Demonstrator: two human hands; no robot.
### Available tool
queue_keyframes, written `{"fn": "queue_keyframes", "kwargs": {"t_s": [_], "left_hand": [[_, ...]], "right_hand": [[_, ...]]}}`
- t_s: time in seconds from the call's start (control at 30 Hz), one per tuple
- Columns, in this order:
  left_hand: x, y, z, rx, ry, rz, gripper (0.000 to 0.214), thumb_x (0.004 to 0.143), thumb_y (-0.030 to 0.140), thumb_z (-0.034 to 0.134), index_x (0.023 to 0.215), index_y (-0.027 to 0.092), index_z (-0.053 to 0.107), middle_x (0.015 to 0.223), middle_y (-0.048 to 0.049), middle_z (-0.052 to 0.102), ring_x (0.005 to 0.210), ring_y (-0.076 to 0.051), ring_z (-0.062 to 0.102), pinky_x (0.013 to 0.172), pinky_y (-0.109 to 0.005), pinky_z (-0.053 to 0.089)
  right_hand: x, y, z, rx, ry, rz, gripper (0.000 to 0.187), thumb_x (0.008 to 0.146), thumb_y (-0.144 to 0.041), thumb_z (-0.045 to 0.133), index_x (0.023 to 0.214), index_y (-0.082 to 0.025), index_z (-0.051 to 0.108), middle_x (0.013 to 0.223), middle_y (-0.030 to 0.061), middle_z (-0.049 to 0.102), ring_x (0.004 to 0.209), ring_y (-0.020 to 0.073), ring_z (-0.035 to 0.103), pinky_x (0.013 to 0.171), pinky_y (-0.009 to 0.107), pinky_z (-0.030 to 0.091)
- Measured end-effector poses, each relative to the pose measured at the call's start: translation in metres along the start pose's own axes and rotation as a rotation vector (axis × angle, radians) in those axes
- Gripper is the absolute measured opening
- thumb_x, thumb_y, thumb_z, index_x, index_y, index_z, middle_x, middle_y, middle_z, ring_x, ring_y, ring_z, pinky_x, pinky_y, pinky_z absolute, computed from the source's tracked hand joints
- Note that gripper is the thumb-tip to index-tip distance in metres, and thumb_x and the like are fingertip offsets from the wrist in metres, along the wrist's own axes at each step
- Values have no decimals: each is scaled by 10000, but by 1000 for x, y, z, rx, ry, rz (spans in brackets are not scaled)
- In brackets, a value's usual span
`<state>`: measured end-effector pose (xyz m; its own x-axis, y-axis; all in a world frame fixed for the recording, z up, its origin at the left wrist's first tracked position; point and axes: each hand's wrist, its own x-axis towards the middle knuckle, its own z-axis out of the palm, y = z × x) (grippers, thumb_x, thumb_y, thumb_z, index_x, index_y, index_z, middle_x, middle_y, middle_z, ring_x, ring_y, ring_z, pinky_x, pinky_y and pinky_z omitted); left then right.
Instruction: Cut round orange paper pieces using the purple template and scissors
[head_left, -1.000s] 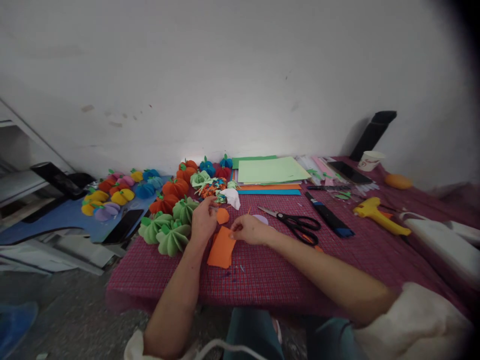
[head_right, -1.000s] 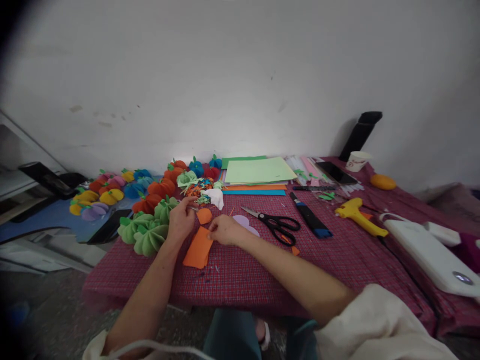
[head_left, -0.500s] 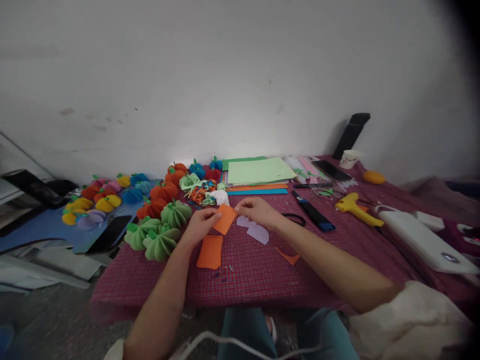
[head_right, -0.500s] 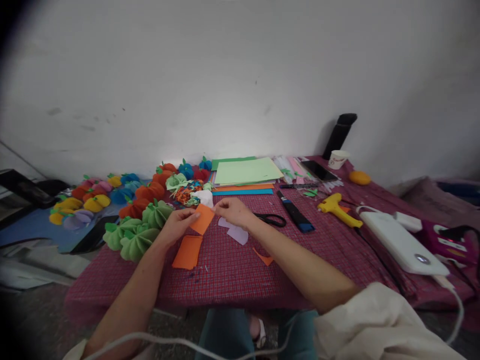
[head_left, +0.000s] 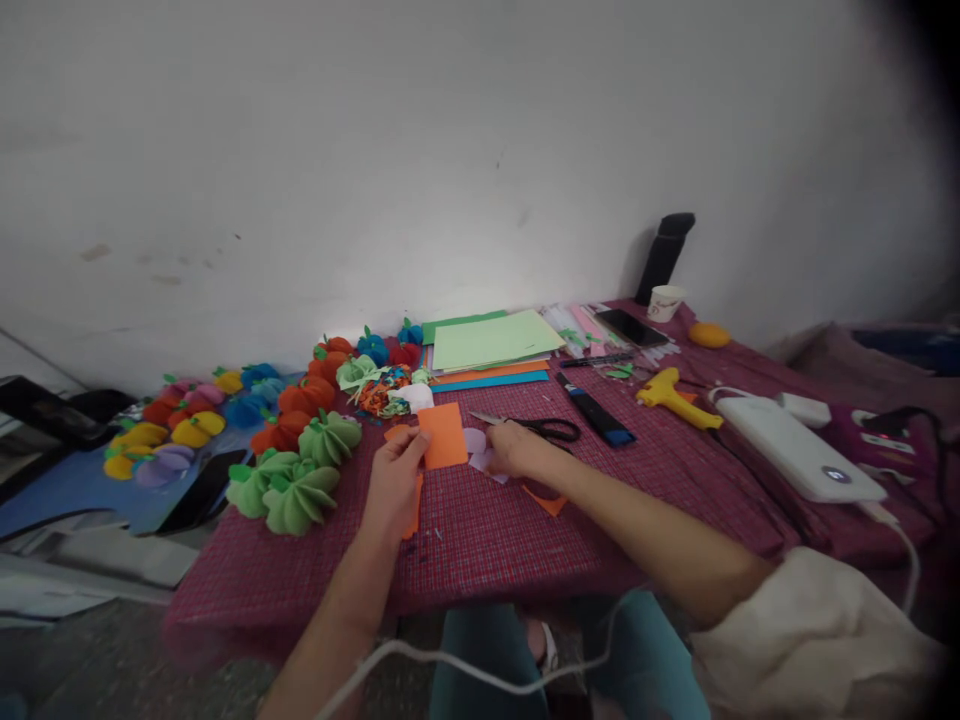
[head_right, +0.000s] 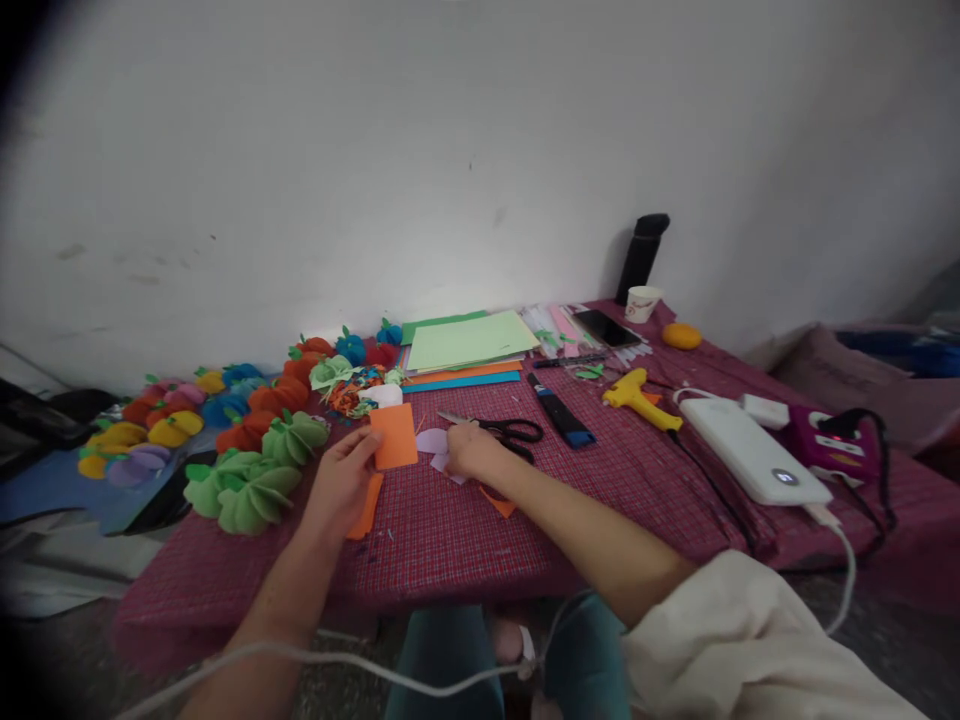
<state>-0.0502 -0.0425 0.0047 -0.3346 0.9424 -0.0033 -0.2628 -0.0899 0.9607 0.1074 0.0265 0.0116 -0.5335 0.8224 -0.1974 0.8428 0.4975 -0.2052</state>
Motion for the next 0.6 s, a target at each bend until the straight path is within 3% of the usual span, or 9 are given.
{"fn": "queue_keyframes", "kwargs": {"t_s": [0.13,0.23,0.37,0.47,0.6], "left_hand": [[-7,-16,16,-46,40,-59,205,610,314,665,720,169,571,640,25,603,586,-109,581,542,-217,422],[-6,-24,22,-67,91,-68,227,595,318,658,730,169,552,609,43,573,539,-92,558,513,-203,400],[5,-30,33,-89,163,-58,247,552,311,653,700,160,524,626,35,574,528,-90,549,489,-201,392],[18,-35,46,-78,179,-37,231,552,298,628,695,165,505,598,54,542,495,-74,516,468,-189,372],[34,-40,61,-49,171,-22,230,554,290,605,718,161,509,590,62,521,488,-75,504,487,-205,394]], "right_hand": [[-2,5,-4,-9,-16,-8,468,569,-425,719,935,-137,675,936,127,689,813,244,656,610,254,478],[-16,3,1,-49,54,-35,509,632,-471,664,1000,-120,650,997,159,665,878,267,638,677,289,485],[-33,-15,13,-123,141,-94,252,798,-209,502,948,-90,665,977,183,664,919,262,621,804,337,449],[-36,-26,19,-157,149,-123,282,815,-70,413,912,-90,677,923,159,684,897,247,629,781,333,455],[-38,-26,22,-176,181,-128,298,808,-44,397,944,-57,661,957,182,673,884,255,628,732,340,473]]}}
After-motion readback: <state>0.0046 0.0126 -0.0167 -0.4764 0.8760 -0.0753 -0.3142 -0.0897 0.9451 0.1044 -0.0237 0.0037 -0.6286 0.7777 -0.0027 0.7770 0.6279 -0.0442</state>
